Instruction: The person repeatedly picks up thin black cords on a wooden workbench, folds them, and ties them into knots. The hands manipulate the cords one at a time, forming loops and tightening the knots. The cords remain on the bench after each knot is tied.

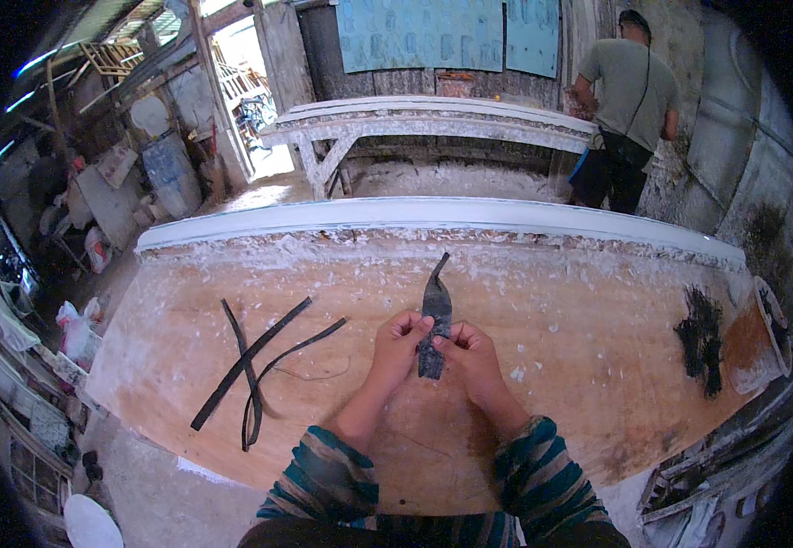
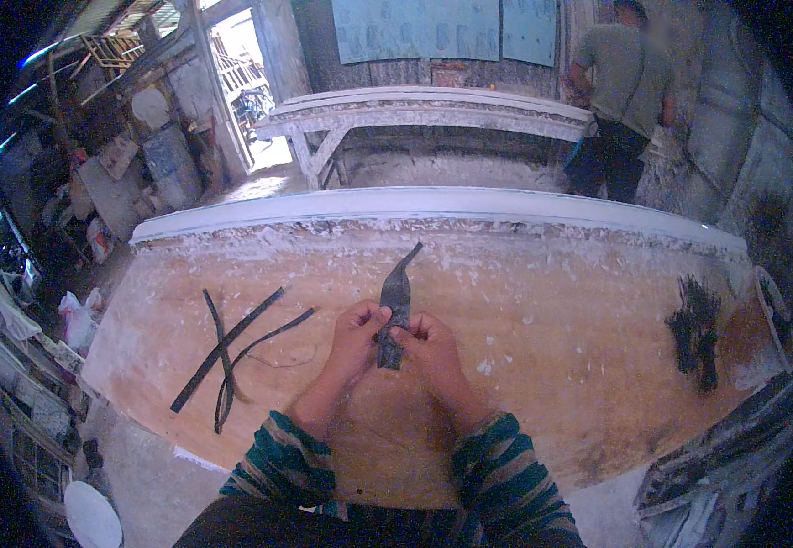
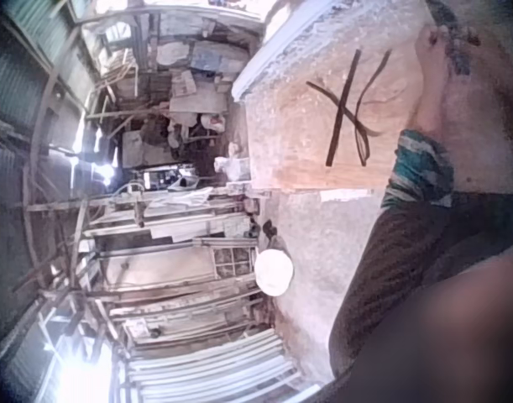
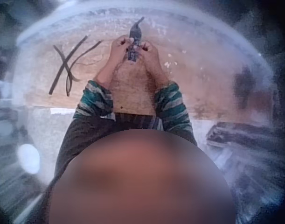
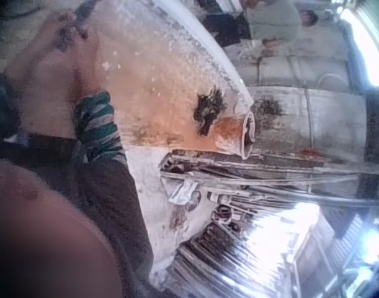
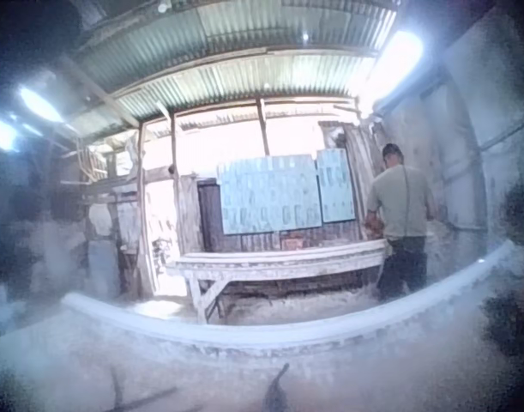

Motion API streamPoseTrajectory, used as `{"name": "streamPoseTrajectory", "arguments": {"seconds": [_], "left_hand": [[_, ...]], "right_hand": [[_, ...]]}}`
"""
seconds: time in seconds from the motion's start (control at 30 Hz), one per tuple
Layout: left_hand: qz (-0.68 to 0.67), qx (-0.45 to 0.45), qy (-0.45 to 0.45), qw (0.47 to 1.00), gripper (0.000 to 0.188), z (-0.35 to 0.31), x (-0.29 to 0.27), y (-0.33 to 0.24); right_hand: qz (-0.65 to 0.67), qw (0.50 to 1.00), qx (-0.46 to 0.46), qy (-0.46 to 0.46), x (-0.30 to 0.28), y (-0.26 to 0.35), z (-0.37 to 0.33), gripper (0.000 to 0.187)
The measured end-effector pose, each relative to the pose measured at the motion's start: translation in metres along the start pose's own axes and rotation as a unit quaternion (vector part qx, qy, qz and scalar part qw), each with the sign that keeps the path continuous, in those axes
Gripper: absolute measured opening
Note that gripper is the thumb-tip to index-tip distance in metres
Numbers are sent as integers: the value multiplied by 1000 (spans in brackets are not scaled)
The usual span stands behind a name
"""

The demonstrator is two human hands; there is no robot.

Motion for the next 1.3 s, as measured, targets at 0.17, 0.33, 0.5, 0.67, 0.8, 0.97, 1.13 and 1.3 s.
{"name": "streamPoseTrajectory", "arguments": {"seconds": [0.17, 0.33, 0.5, 0.67, 0.8, 0.97, 1.13, 1.3], "left_hand": [[27, -6, -1, 1000, 22, 1, 2, -3], [42, 1, -2, 999, 22, 0, 1, -4], [-20, -16, -25, 999, 20, 0, 5, -8], [-29, -20, -36, 999, 18, 1, -1, -10], [-48, -18, -39, 998, 18, 0, 1, -14], [19, -26, -9, 999, 19, 1, 2, -5], [52, -15, 55, 997, 18, 0, -2, 5], [18, -41, 69, 997, 16, 0, -1, 4]], "right_hand": [[-38, 998, 1, -54, -3, 7, 1, 8], [17, 998, -22, -51, 3, 13, 0, 8], [-16, 999, -11, -31, -1, 8, 0, 8], [10, 999, 26, 40, 0, 2, 0, 9], [19, 998, 33, 39, 1, 7, -1, 10], [-101, 995, -17, 23, -1, 4, 0, 14], [-76, 996, 30, -42, 0, 11, -1, 14], [-49, 998, -2, -26, -5, 6, 0, 18]]}}
Point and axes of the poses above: each hand's wrist, its own z-axis towards the middle knuckle, its own x-axis out of the palm, y = z × x, the point moved 1 cm from there along z, towards the middle knuckle, and after that the axes turned 11 degrees about y, right-handed, at the moved point
